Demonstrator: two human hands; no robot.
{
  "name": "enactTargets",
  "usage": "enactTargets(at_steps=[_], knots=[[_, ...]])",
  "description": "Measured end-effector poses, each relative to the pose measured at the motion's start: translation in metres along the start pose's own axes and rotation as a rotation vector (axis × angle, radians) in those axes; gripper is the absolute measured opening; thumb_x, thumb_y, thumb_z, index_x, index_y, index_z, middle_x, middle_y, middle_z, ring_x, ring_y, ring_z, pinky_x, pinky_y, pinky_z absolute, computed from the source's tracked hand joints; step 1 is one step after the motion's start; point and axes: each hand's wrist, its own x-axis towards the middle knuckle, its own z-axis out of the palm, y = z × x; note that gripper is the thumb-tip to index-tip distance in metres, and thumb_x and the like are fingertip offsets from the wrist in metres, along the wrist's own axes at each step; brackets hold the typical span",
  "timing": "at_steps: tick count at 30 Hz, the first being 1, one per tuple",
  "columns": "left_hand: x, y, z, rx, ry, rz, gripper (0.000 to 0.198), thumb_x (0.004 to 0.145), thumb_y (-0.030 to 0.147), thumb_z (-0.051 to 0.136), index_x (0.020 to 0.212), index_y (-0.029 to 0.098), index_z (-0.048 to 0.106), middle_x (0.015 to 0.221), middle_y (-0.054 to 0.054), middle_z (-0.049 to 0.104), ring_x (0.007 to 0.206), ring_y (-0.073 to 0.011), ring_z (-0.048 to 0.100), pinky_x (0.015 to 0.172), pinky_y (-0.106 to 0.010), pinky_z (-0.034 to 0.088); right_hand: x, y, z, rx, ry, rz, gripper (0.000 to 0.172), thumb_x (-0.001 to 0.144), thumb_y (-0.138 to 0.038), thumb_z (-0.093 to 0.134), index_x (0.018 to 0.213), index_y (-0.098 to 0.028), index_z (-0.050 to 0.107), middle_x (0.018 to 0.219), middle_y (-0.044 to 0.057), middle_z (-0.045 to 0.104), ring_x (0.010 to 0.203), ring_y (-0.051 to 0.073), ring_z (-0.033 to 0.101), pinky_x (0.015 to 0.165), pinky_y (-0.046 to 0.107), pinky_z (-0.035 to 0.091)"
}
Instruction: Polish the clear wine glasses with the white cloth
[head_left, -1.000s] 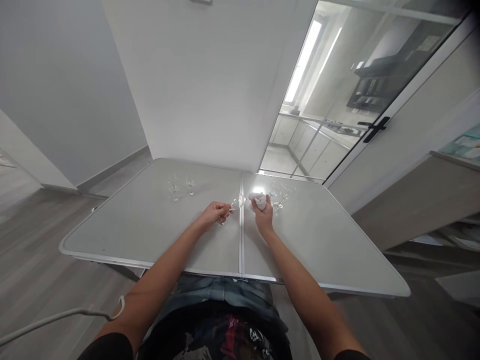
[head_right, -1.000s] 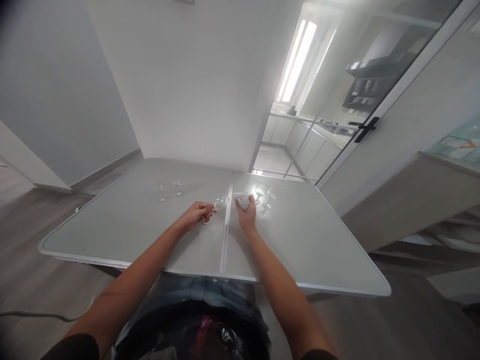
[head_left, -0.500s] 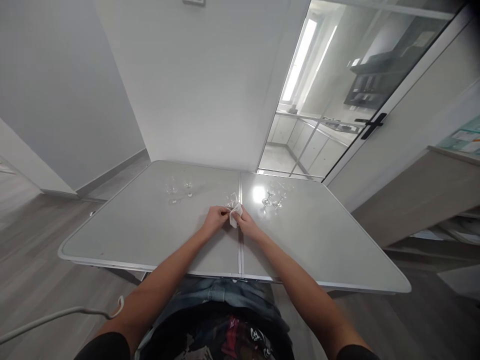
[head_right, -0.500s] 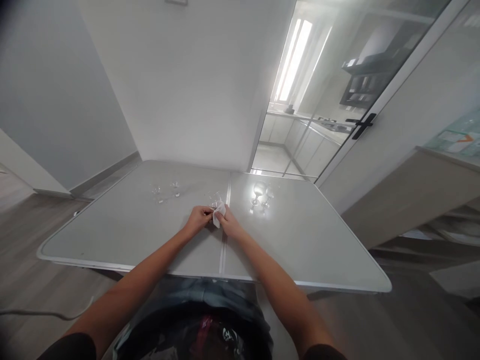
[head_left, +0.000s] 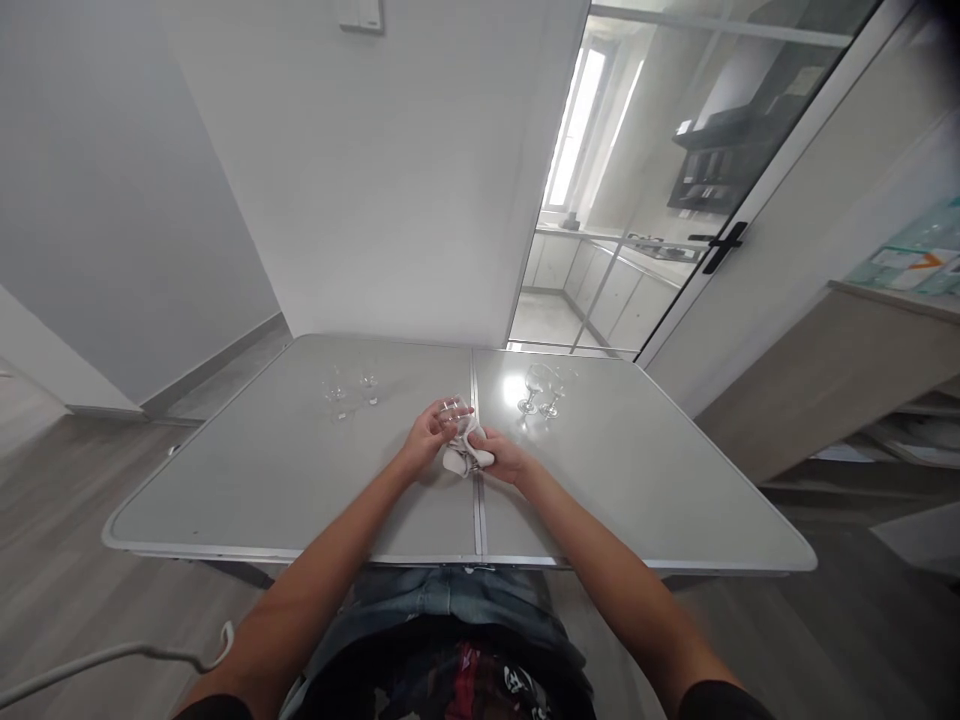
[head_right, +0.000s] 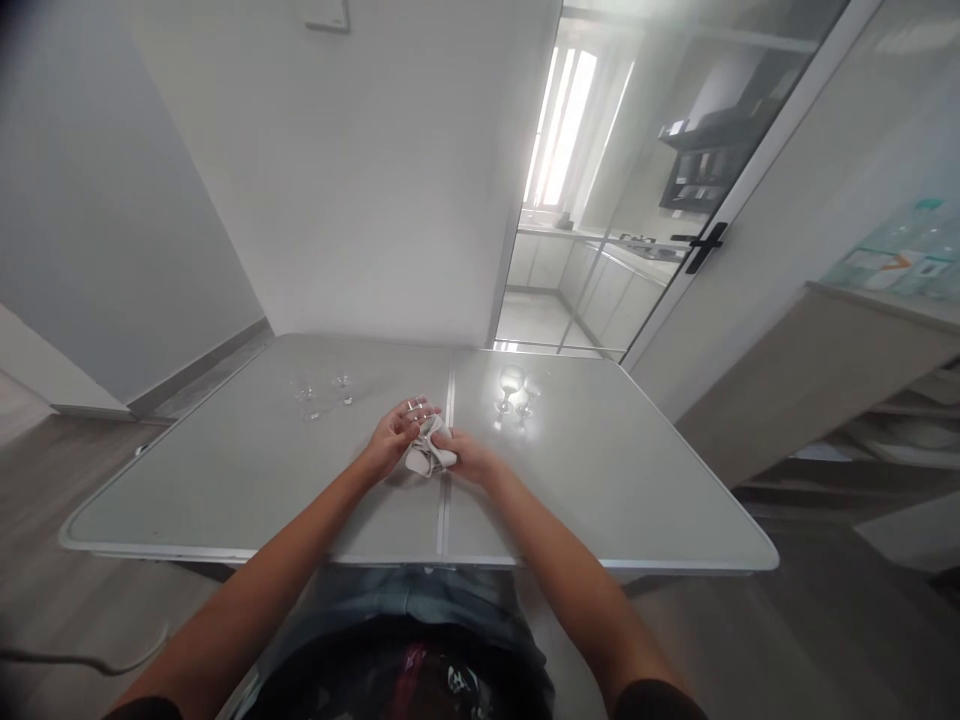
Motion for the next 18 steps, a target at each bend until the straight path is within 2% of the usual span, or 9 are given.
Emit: enactTargets(at_steps=[1, 3, 6, 8, 9, 11, 15, 17, 18], knots=[[0.000, -0.001, 0.001, -0.014, 0.015, 0.009, 0.073, 0.071, 0.046, 0.085, 0.129, 0.017, 0.051, 0.124, -0.018, 0.066, 0.110, -0.0259, 0.066, 0.094, -0.039, 0.051, 0.000, -0.002, 0.000, -0.074, -0.032, 0.001, 0.050, 0.070, -0.058, 0.081, 0.087, -0.012, 0.070, 0.077, 0.007, 0.068, 0.066, 0.018, 0.059, 0.064, 0.031, 0.047], [-0.001, -0.003, 0.005, 0.029, 0.115, 0.060, 0.071, 0.069, 0.042, 0.087, 0.125, 0.018, 0.052, 0.122, -0.016, 0.067, 0.109, -0.0247, 0.067, 0.095, -0.039, 0.051, 0.000, -0.006, 0.001, -0.408, -0.024, -0.069, 0.042, 0.080, -0.056, 0.073, 0.085, -0.014, 0.069, 0.078, 0.005, 0.066, 0.069, 0.017, 0.057, 0.068, 0.031, 0.045], [-0.005, 0.002, 0.014, 0.156, 0.274, 0.165, 0.065, 0.071, 0.039, 0.086, 0.122, 0.020, 0.050, 0.121, -0.013, 0.066, 0.110, -0.0229, 0.066, 0.099, -0.038, 0.049, 0.000, -0.014, 0.009, -1.020, 0.232, -0.368, 0.026, 0.090, -0.040, 0.064, 0.086, -0.015, 0.066, 0.091, 0.011, 0.066, 0.083, 0.021, 0.058, 0.082, 0.036, 0.044], [-0.008, 0.010, 0.020, 0.170, 0.305, 0.246, 0.062, 0.075, 0.038, 0.084, 0.125, 0.022, 0.049, 0.123, -0.012, 0.065, 0.114, -0.0227, 0.064, 0.103, -0.039, 0.047, -0.003, -0.021, 0.019, -1.254, 0.333, -0.504, 0.021, 0.093, -0.033, 0.059, 0.093, -0.013, 0.066, 0.104, 0.017, 0.065, 0.095, 0.025, 0.057, 0.092, 0.041, 0.041], [-0.011, 0.015, 0.023, 0.137, 0.300, 0.273, 0.062, 0.077, 0.039, 0.082, 0.126, 0.022, 0.049, 0.123, -0.012, 0.065, 0.115, -0.0228, 0.065, 0.104, -0.039, 0.047, -0.006, -0.025, 0.025, -1.280, 0.340, -0.526, 0.021, 0.093, -0.032, 0.058, 0.095, -0.013, 0.066, 0.106, 0.018, 0.065, 0.097, 0.026, 0.057, 0.094, 0.043, 0.040], [-0.015, 0.025, 0.027, 0.034, 0.270, 0.274, 0.061, 0.079, 0.044, 0.080, 0.128, 0.022, 0.051, 0.122, -0.012, 0.067, 0.112, -0.0238, 0.066, 0.102, -0.040, 0.048, -0.013, -0.030, 0.033, -1.138, 0.266, -0.456, 0.025, 0.094, -0.037, 0.058, 0.094, -0.014, 0.066, 0.098, 0.014, 0.065, 0.089, 0.025, 0.058, 0.088, 0.041, 0.043], [-0.027, 0.035, 0.033, -0.180, 0.208, 0.138, 0.060, 0.077, 0.054, 0.078, 0.121, 0.018, 0.061, 0.115, -0.014, 0.071, 0.107, -0.0276, 0.068, 0.096, -0.041, 0.051, -0.027, -0.029, 0.036, -0.356, -0.069, -0.035, 0.047, 0.088, -0.063, 0.059, 0.089, -0.016, 0.067, 0.080, 0.006, 0.064, 0.070, 0.019, 0.057, 0.069, 0.034, 0.047], [-0.032, 0.034, 0.038, -0.244, 0.216, 0.100, 0.057, 0.078, 0.054, 0.077, 0.120, 0.018, 0.063, 0.116, -0.014, 0.071, 0.107, -0.0274, 0.068, 0.096, -0.041, 0.051, -0.031, -0.025, 0.035, -0.094, -0.121, 0.076, 0.052, 0.085, -0.068, 0.060, 0.094, -0.017, 0.067, 0.082, 0.006, 0.066, 0.071, 0.019, 0.058, 0.068, 0.033, 0.048], [-0.034, 0.032, 0.041, -0.252, 0.247, 0.102, 0.056, 0.079, 0.054, 0.076, 0.120, 0.018, 0.063, 0.116, -0.013, 0.071, 0.105, -0.0264, 0.068, 0.095, -0.041, 0.051, -0.032, -0.023, 0.036, -0.073, -0.107, 0.083, 0.051, 0.085, -0.067, 0.061, 0.095, -0.018, 0.066, 0.084, 0.006, 0.066, 0.072, 0.019, 0.058, 0.069, 0.034, 0.048]])
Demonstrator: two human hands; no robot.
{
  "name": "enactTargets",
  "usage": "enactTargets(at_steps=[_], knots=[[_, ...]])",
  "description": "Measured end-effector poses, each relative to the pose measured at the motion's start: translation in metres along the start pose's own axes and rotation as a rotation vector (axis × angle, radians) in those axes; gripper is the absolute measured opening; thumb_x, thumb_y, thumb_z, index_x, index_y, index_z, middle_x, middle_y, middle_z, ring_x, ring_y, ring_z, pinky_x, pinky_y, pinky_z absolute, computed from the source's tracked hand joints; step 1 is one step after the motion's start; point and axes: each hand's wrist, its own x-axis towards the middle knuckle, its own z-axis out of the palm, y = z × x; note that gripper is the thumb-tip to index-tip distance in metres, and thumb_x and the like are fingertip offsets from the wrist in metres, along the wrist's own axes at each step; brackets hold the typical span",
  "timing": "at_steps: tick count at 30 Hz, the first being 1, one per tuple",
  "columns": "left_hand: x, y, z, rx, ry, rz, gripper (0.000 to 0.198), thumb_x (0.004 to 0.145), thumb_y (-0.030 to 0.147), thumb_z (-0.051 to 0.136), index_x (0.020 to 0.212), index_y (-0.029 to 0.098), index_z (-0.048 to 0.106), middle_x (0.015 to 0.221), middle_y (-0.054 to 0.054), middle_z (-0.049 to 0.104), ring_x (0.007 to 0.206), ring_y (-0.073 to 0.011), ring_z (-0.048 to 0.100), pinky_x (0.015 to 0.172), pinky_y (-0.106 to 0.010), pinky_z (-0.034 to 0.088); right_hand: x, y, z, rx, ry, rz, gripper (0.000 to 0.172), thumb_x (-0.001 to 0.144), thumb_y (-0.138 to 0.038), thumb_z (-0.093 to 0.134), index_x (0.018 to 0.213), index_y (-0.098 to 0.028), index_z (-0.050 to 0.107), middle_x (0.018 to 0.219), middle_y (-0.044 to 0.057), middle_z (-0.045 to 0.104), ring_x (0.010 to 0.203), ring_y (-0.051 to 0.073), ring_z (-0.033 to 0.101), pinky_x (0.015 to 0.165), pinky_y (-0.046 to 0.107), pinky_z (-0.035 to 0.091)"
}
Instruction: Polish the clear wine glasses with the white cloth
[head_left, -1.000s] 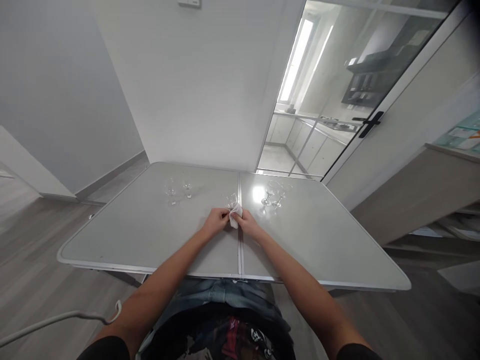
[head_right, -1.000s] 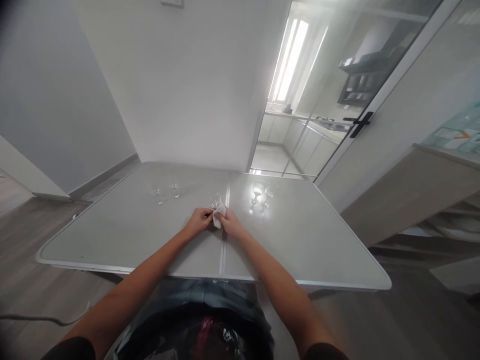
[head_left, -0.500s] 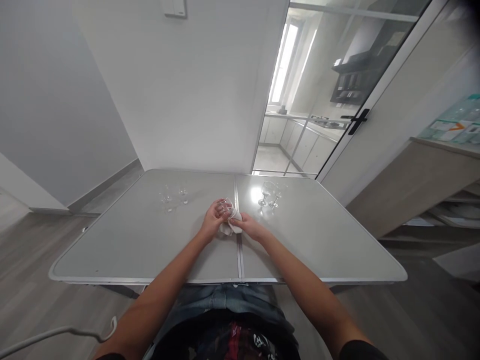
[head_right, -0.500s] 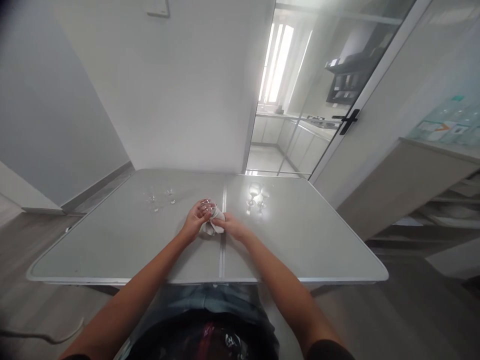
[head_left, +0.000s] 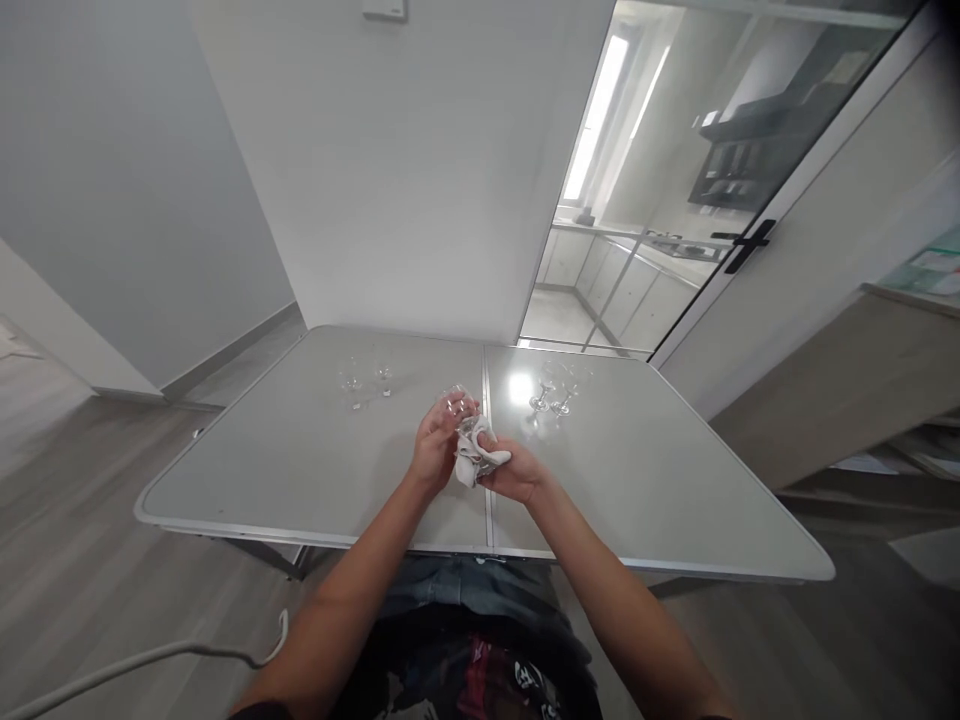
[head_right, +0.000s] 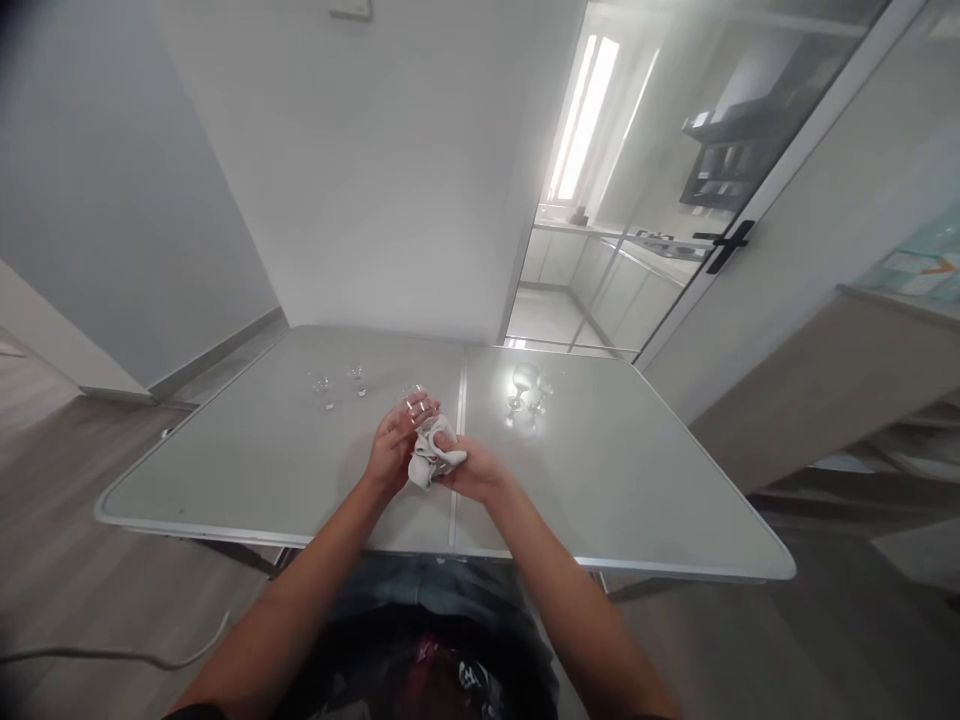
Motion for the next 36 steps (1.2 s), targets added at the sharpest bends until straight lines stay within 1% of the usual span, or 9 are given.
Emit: enactTargets(at_steps=[5, 8, 13, 16, 20, 23, 25, 30, 36], knots=[[-0.009, -0.013, 0.006, 0.132, 0.198, 0.221, 0.052, 0.082, 0.048, 0.076, 0.122, 0.022, 0.055, 0.113, -0.009, 0.068, 0.100, -0.0206, 0.067, 0.096, -0.037, 0.050, -0.004, 0.002, 0.019, -0.735, 0.376, -0.254, 0.021, 0.087, -0.037, 0.065, 0.083, -0.017, 0.066, 0.087, 0.010, 0.065, 0.088, 0.025, 0.057, 0.083, 0.038, 0.044], [-0.012, -0.009, 0.004, 0.136, 0.124, 0.243, 0.055, 0.084, 0.046, 0.075, 0.128, 0.023, 0.052, 0.118, -0.011, 0.066, 0.104, -0.0218, 0.067, 0.099, -0.039, 0.049, -0.010, 0.003, 0.029, -0.913, 0.532, -0.338, 0.015, 0.087, -0.031, 0.062, 0.084, -0.017, 0.065, 0.092, 0.013, 0.064, 0.093, 0.027, 0.057, 0.087, 0.040, 0.042], [-0.017, 0.003, -0.003, -0.061, -0.034, 0.006, 0.059, 0.079, 0.052, 0.077, 0.124, 0.018, 0.062, 0.120, -0.015, 0.069, 0.103, -0.0260, 0.069, 0.095, -0.041, 0.051, -0.015, 0.011, 0.014, -0.152, 0.059, 0.004, 0.040, 0.086, -0.058, 0.061, 0.089, -0.019, 0.064, 0.080, 0.006, 0.063, 0.074, 0.022, 0.057, 0.071, 0.035, 0.046], [-0.018, -0.003, -0.004, -0.070, 0.010, -0.004, 0.058, 0.079, 0.050, 0.077, 0.125, 0.018, 0.060, 0.120, -0.014, 0.069, 0.101, -0.0248, 0.069, 0.094, -0.040, 0.052, -0.010, 0.013, 0.005, -0.104, 0.003, 0.028, 0.041, 0.084, -0.059, 0.063, 0.093, -0.019, 0.065, 0.083, 0.006, 0.064, 0.075, 0.022, 0.057, 0.072, 0.036, 0.047], [-0.018, -0.016, -0.002, 0.055, 0.145, 0.177, 0.056, 0.082, 0.048, 0.076, 0.126, 0.021, 0.054, 0.118, -0.011, 0.067, 0.102, -0.0222, 0.069, 0.098, -0.039, 0.051, -0.006, 0.011, 0.017, -0.836, 0.357, -0.253, 0.019, 0.088, -0.035, 0.061, 0.088, -0.017, 0.066, 0.093, 0.013, 0.067, 0.090, 0.027, 0.057, 0.088, 0.042, 0.043], [-0.020, -0.014, -0.002, 0.088, 0.099, 0.268, 0.061, 0.081, 0.046, 0.078, 0.131, 0.024, 0.051, 0.128, -0.012, 0.063, 0.113, -0.0242, 0.066, 0.106, -0.042, 0.047, -0.010, 0.012, 0.027, -1.117, 0.606, -0.442, 0.018, 0.090, -0.026, 0.054, 0.097, -0.015, 0.066, 0.111, 0.019, 0.065, 0.106, 0.031, 0.055, 0.098, 0.047, 0.038], [-0.021, -0.010, -0.005, 0.042, 0.026, 0.209, 0.063, 0.079, 0.048, 0.079, 0.131, 0.023, 0.053, 0.130, -0.014, 0.063, 0.113, -0.0259, 0.067, 0.105, -0.042, 0.048, -0.013, 0.014, 0.028, -0.980, 0.552, -0.377, 0.021, 0.091, -0.034, 0.056, 0.093, -0.016, 0.067, 0.102, 0.016, 0.067, 0.099, 0.030, 0.058, 0.091, 0.044, 0.043], [-0.022, -0.003, -0.011, -0.084, -0.052, 0.021, 0.065, 0.077, 0.055, 0.078, 0.127, 0.018, 0.060, 0.128, -0.018, 0.066, 0.105, -0.0283, 0.070, 0.096, -0.044, 0.054, -0.012, 0.014, 0.018, -0.044, 0.180, 0.023, 0.041, 0.086, -0.058, 0.065, 0.090, -0.018, 0.069, 0.084, 0.007, 0.068, 0.078, 0.024, 0.062, 0.072, 0.038, 0.051], [-0.015, -0.003, -0.010, -0.073, 0.224, 0.283, 0.064, 0.078, 0.048, 0.081, 0.130, 0.026, 0.051, 0.138, -0.014, 0.056, 0.114, -0.0263, 0.067, 0.096, -0.044, 0.056, -0.008, 0.019, 0.024, 0.263, 0.752, -0.342, 0.030, 0.086, -0.047, 0.070, 0.101, -0.021, 0.068, 0.107, 0.005, 0.072, 0.104, 0.021, 0.065, 0.092, 0.037, 0.052]])
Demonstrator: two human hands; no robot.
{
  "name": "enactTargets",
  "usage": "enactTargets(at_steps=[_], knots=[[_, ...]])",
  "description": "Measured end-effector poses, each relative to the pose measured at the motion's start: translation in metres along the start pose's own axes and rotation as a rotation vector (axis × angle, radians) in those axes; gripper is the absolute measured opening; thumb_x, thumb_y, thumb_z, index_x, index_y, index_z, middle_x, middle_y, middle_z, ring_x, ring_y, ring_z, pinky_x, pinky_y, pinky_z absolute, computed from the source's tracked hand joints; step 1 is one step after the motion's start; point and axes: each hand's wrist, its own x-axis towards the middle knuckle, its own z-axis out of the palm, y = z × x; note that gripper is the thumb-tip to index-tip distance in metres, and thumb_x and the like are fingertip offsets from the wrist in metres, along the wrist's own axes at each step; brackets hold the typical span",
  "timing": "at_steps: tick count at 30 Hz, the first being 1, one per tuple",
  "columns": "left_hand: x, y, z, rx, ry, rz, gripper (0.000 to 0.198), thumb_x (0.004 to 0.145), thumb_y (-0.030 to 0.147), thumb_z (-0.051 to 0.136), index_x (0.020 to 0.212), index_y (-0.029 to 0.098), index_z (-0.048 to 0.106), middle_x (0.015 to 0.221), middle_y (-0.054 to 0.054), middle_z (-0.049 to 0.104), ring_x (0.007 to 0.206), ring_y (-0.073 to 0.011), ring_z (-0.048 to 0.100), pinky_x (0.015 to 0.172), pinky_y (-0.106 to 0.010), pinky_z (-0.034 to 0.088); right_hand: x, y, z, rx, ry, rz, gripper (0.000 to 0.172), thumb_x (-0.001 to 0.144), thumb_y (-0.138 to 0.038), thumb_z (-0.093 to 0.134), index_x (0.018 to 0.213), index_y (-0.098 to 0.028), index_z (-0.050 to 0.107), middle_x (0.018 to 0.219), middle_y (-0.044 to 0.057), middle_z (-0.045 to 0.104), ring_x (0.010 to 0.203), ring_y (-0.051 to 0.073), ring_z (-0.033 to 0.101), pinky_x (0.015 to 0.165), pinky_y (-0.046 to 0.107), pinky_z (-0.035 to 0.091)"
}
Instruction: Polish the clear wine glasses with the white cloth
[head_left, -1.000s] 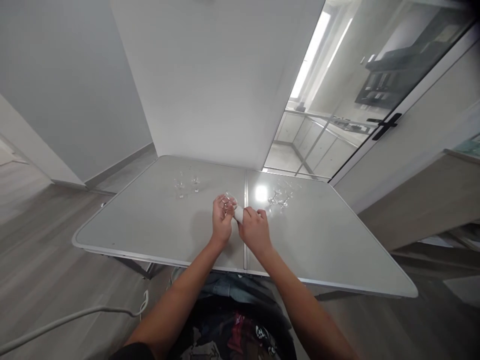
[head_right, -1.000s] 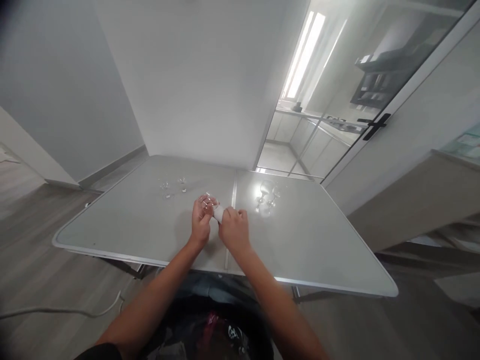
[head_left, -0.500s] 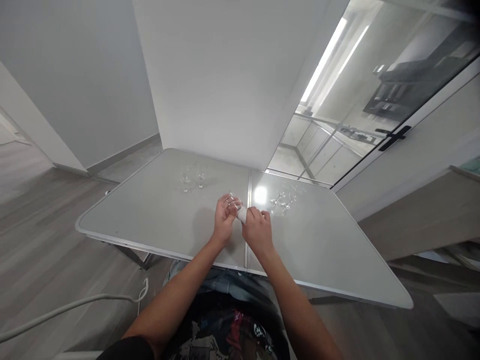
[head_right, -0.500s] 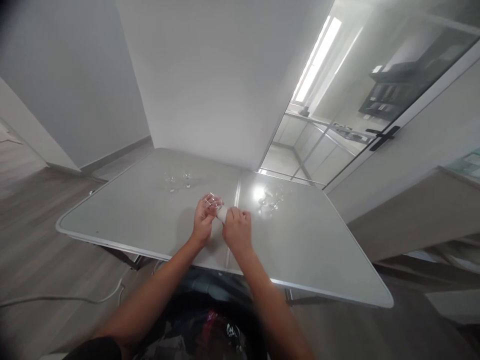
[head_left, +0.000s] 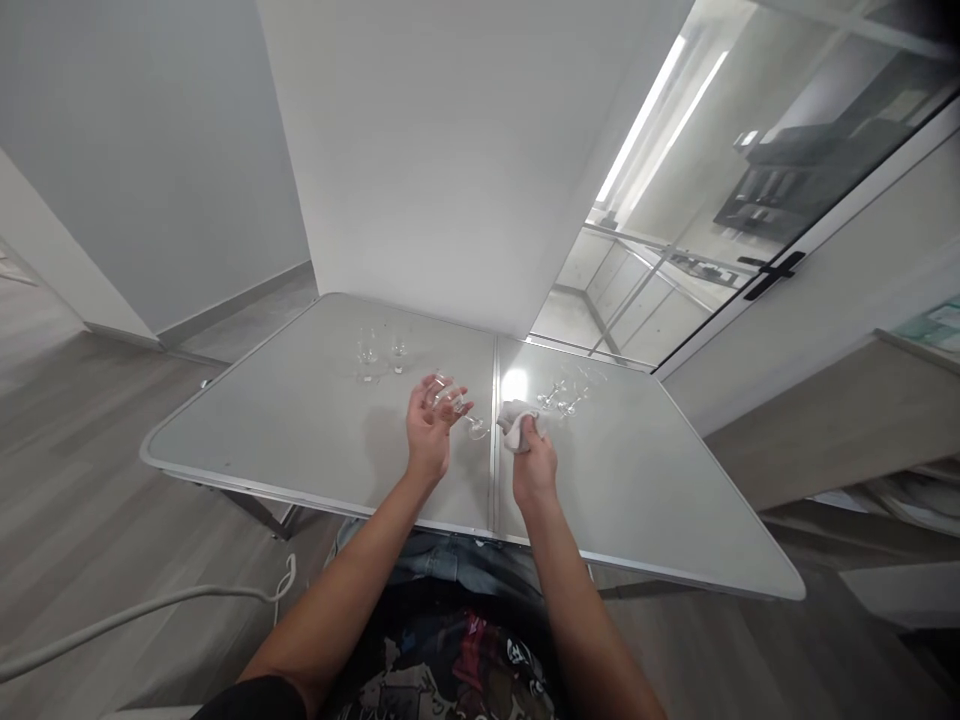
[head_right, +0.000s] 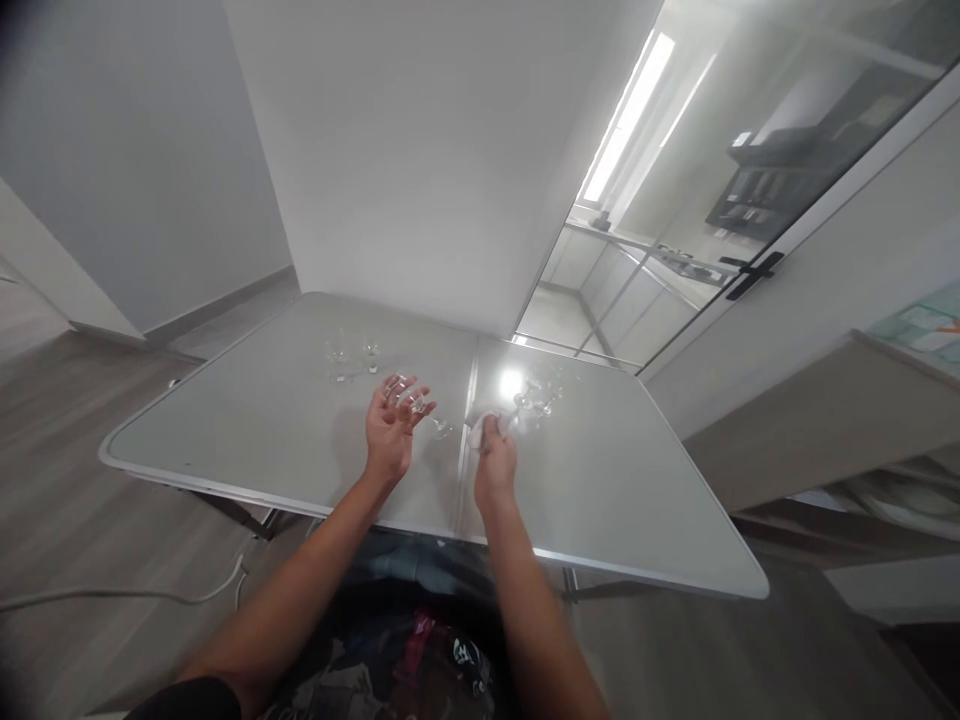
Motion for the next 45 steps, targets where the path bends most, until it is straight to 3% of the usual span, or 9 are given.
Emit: enactTargets(at_steps=[5, 9, 13, 18, 26, 32, 38, 42, 45], knots=[[-0.004, -0.008, 0.009, 0.110, 0.039, 0.055, 0.068, 0.072, 0.038, 0.087, 0.129, 0.028, 0.052, 0.136, -0.011, 0.058, 0.121, -0.0267, 0.064, 0.100, -0.042, 0.055, -0.016, 0.014, 0.021, 0.070, -0.172, 0.100, 0.033, 0.083, -0.046, 0.073, 0.105, -0.020, 0.068, 0.110, 0.008, 0.072, 0.104, 0.023, 0.068, 0.089, 0.039, 0.055], [-0.012, -0.017, 0.014, 0.333, 0.020, -0.066, 0.038, 0.074, 0.037, 0.084, 0.104, 0.018, 0.069, 0.103, -0.010, 0.075, 0.099, -0.0234, 0.071, 0.093, -0.038, 0.056, -0.014, 0.022, 0.034, 0.024, -0.017, 0.066, 0.037, 0.074, -0.042, 0.081, 0.098, -0.018, 0.069, 0.098, 0.008, 0.074, 0.092, 0.022, 0.069, 0.077, 0.034, 0.057], [-0.009, -0.020, 0.008, 0.367, 0.086, -0.100, 0.031, 0.071, 0.039, 0.084, 0.088, 0.015, 0.075, 0.100, -0.011, 0.077, 0.090, -0.0217, 0.072, 0.085, -0.034, 0.057, -0.014, 0.022, 0.036, 0.027, -0.008, 0.019, 0.036, 0.075, -0.040, 0.080, 0.101, -0.017, 0.069, 0.099, 0.006, 0.074, 0.094, 0.021, 0.069, 0.080, 0.033, 0.056], [-0.005, -0.022, 0.004, 0.370, 0.202, -0.086, 0.031, 0.070, 0.040, 0.085, 0.086, 0.015, 0.076, 0.088, -0.008, 0.076, 0.081, -0.0190, 0.071, 0.075, -0.029, 0.056, -0.015, 0.022, 0.039, 0.202, -0.102, -0.024, 0.033, 0.080, -0.033, 0.076, 0.109, -0.021, 0.068, 0.114, 0.006, 0.073, 0.110, 0.021, 0.067, 0.102, 0.038, 0.051], [-0.004, -0.017, 0.011, 0.398, 0.225, -0.046, 0.029, 0.069, 0.038, 0.086, 0.084, 0.015, 0.077, 0.086, -0.007, 0.076, 0.081, -0.0188, 0.071, 0.077, -0.029, 0.056, -0.018, 0.025, 0.037, 0.178, -0.029, 0.024, 0.037, 0.074, -0.018, 0.073, 0.110, -0.020, 0.069, 0.109, 0.003, 0.075, 0.102, 0.019, 0.069, 0.095, 0.033, 0.053], [-0.007, -0.017, 0.009, 0.470, 0.150, -0.062, 0.029, 0.069, 0.039, 0.085, 0.082, 0.015, 0.077, 0.084, -0.007, 0.076, 0.077, -0.0189, 0.070, 0.071, -0.028, 0.055, -0.009, 0.017, 0.041, 0.172, 0.006, 0.023, 0.026, 0.078, -0.029, 0.069, 0.101, -0.017, 0.068, 0.097, 0.004, 0.074, 0.093, 0.020, 0.070, 0.088, 0.033, 0.055], [-0.004, -0.013, 0.006, 0.533, 0.187, -0.008, 0.029, 0.071, 0.040, 0.084, 0.083, 0.015, 0.078, 0.083, -0.007, 0.075, 0.078, -0.0183, 0.069, 0.075, -0.027, 0.054, 0.010, 0.017, 0.033, 0.121, -0.057, 0.017, 0.051, 0.073, -0.018, 0.069, 0.123, -0.023, 0.063, 0.104, 0.000, 0.074, 0.091, 0.017, 0.070, 0.084, 0.030, 0.054], [-0.004, -0.011, 0.007, 0.622, 0.202, 0.014, 0.030, 0.073, 0.042, 0.081, 0.083, 0.015, 0.078, 0.082, -0.007, 0.076, 0.075, -0.0187, 0.069, 0.070, -0.027, 0.054, -0.002, 0.020, 0.041, 0.171, -0.258, 0.009, 0.031, 0.085, -0.032, 0.064, 0.112, -0.018, 0.069, 0.108, 0.006, 0.074, 0.104, 0.022, 0.068, 0.093, 0.036, 0.054], [-0.006, -0.008, 0.011, 0.668, 0.156, 0.027, 0.028, 0.076, 0.042, 0.079, 0.084, 0.015, 0.078, 0.083, -0.007, 0.076, 0.077, -0.0193, 0.070, 0.072, -0.028, 0.054, 0.000, 0.026, 0.043, 0.196, -0.206, -0.009, 0.032, 0.089, -0.045, 0.063, 0.107, -0.018, 0.070, 0.107, 0.007, 0.075, 0.102, 0.022, 0.069, 0.094, 0.038, 0.054]])
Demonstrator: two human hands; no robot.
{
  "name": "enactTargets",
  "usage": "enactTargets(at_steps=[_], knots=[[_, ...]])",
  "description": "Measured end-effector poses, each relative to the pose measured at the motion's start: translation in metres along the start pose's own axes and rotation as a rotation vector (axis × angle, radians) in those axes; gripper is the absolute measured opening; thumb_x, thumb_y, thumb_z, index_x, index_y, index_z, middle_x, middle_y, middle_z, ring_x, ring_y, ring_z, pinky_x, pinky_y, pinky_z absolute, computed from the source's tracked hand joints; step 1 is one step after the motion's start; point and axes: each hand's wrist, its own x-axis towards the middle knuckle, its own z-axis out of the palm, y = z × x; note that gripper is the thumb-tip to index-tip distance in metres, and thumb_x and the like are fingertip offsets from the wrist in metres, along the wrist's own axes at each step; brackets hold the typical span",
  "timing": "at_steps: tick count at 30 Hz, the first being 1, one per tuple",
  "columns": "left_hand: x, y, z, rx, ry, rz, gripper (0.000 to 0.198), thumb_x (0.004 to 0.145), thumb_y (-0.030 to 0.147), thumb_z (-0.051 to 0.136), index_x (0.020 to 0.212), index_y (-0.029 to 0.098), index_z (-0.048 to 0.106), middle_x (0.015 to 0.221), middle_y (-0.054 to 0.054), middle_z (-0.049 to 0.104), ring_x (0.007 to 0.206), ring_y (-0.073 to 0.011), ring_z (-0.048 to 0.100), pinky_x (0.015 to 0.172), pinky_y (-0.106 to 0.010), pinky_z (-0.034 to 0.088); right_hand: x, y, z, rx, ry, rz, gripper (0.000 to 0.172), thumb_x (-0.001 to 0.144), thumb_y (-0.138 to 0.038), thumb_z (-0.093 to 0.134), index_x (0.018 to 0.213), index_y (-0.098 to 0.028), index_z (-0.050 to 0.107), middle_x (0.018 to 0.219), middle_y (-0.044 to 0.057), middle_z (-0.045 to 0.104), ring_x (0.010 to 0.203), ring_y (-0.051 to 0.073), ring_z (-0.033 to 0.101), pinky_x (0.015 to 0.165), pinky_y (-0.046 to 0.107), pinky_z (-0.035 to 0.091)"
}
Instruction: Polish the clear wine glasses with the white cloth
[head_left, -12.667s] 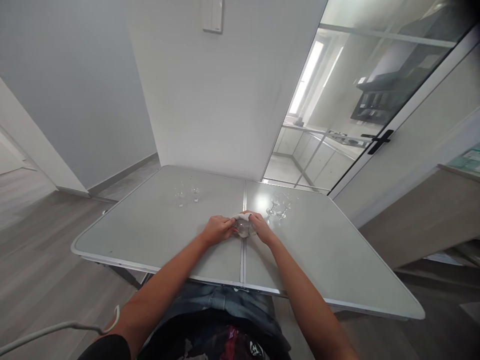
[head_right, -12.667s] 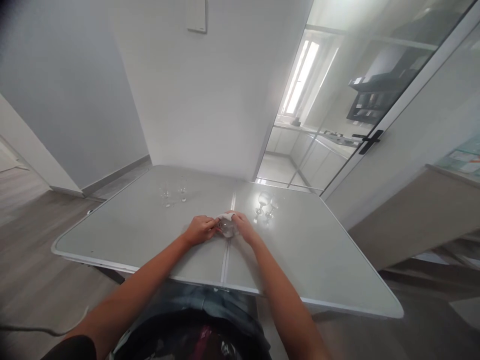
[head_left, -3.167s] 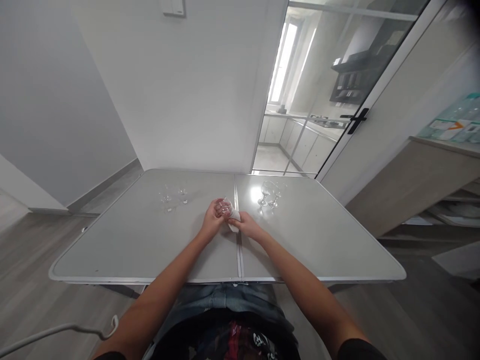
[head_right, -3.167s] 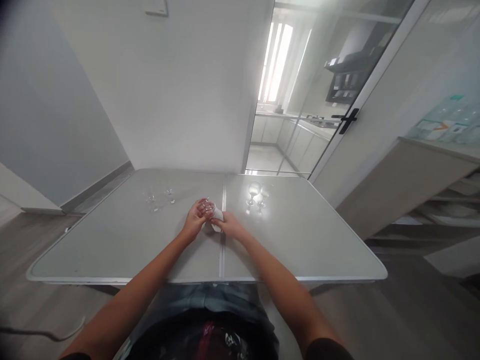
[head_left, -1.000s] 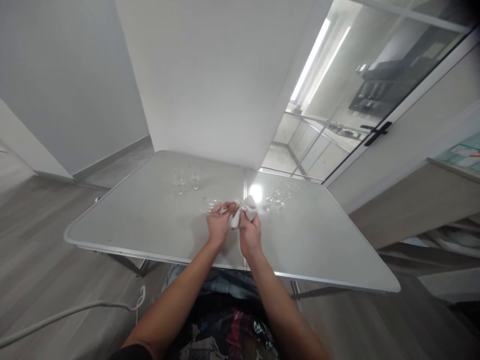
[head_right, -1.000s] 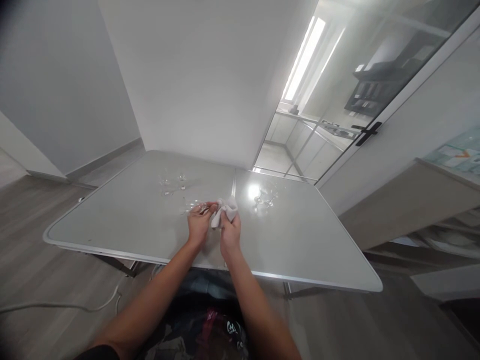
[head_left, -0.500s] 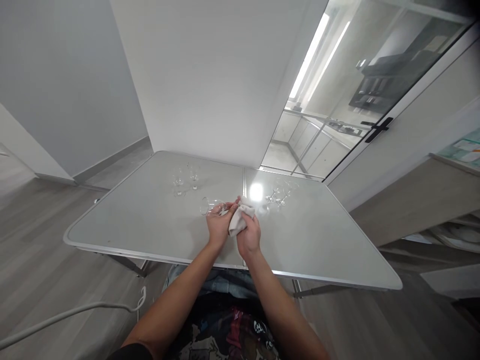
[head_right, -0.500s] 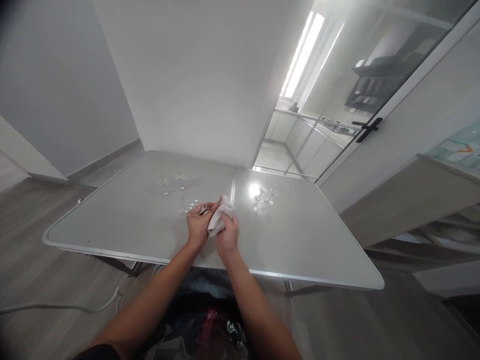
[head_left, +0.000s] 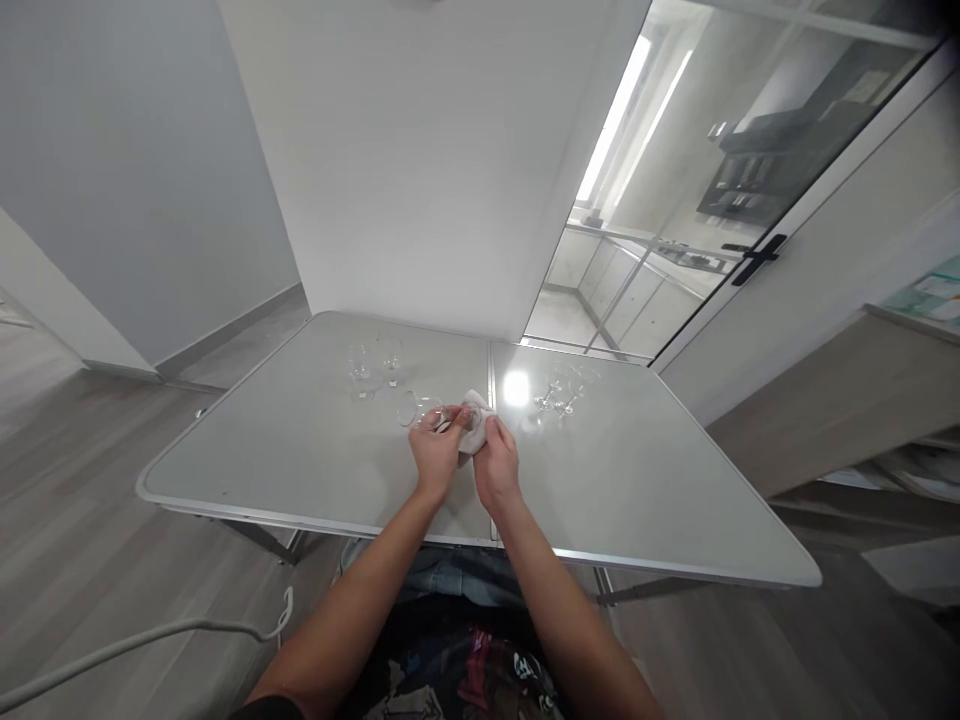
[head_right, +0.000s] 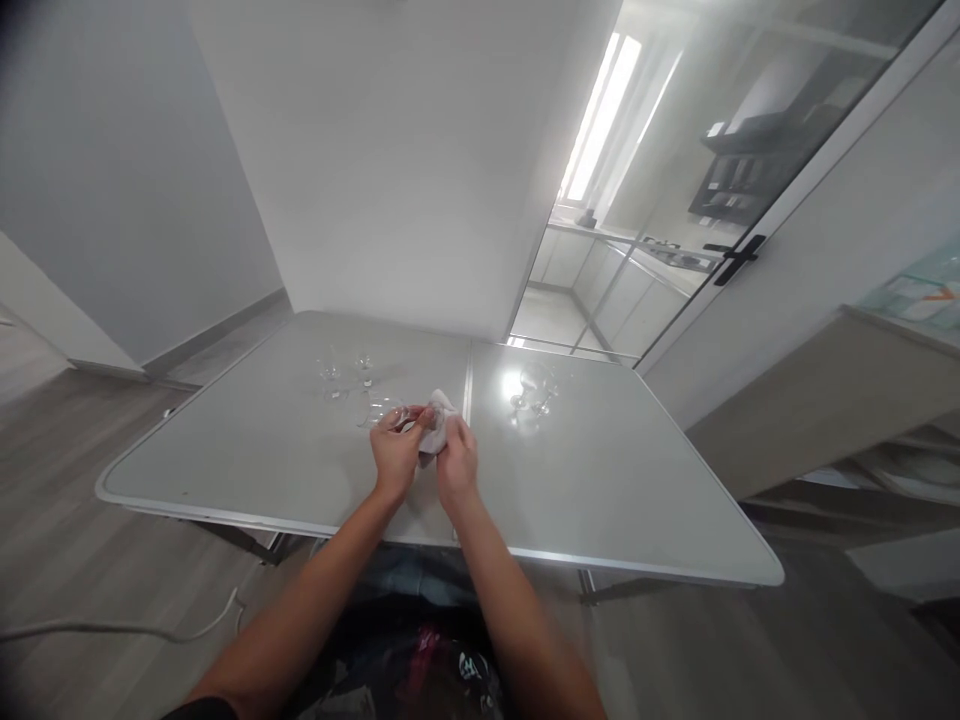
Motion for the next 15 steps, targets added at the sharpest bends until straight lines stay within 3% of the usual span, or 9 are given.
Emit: enactTargets(at_steps=[3, 7, 11, 13, 15], knots=[[0.006, 0.005, 0.003, 0.039, -0.084, 0.044, 0.025, 0.076, 0.040, 0.079, 0.084, 0.016, 0.078, 0.083, -0.007, 0.077, 0.075, -0.0190, 0.070, 0.072, -0.027, 0.054, 0.010, 0.004, -0.006, -0.014, 0.087, 0.043, 0.031, 0.085, -0.047, 0.070, 0.094, -0.018, 0.070, 0.094, 0.006, 0.076, 0.090, 0.021, 0.071, 0.088, 0.037, 0.056], [0.036, 0.004, 0.007, 0.132, -0.087, 0.114, 0.019, 0.076, 0.036, 0.077, 0.080, 0.018, 0.079, 0.080, -0.005, 0.077, 0.075, -0.0190, 0.071, 0.074, -0.028, 0.054, 0.022, 0.002, -0.010, -0.009, 0.041, 0.046, 0.029, 0.085, -0.043, 0.071, 0.097, -0.017, 0.071, 0.098, 0.007, 0.076, 0.092, 0.021, 0.070, 0.087, 0.035, 0.056], [0.063, -0.008, 0.009, 0.087, -0.267, 0.117, 0.018, 0.073, 0.034, 0.079, 0.081, 0.018, 0.079, 0.084, -0.006, 0.078, 0.080, -0.0206, 0.072, 0.076, -0.030, 0.056, 0.044, 0.000, -0.009, 0.019, 0.086, -0.037, 0.026, 0.084, -0.042, 0.071, 0.094, -0.018, 0.071, 0.097, 0.004, 0.076, 0.090, 0.018, 0.069, 0.085, 0.031, 0.056], [0.069, -0.016, 0.009, 0.062, -0.339, 0.099, 0.020, 0.071, 0.034, 0.079, 0.082, 0.017, 0.080, 0.084, -0.007, 0.078, 0.078, -0.0203, 0.072, 0.074, -0.030, 0.056, 0.055, 0.002, -0.011, -0.005, 0.126, 0.029, 0.025, 0.081, -0.042, 0.073, 0.087, -0.018, 0.070, 0.087, 0.003, 0.075, 0.082, 0.017, 0.069, 0.079, 0.030, 0.057], [0.071, -0.024, 0.008, 0.053, -0.325, 0.084, 0.022, 0.071, 0.035, 0.080, 0.083, 0.016, 0.080, 0.084, -0.008, 0.078, 0.077, -0.0200, 0.071, 0.073, -0.031, 0.056, 0.060, 0.007, -0.015, -0.041, 0.139, 0.106, 0.027, 0.078, -0.043, 0.076, 0.082, -0.017, 0.070, 0.082, 0.004, 0.075, 0.077, 0.018, 0.068, 0.073, 0.030, 0.057]])
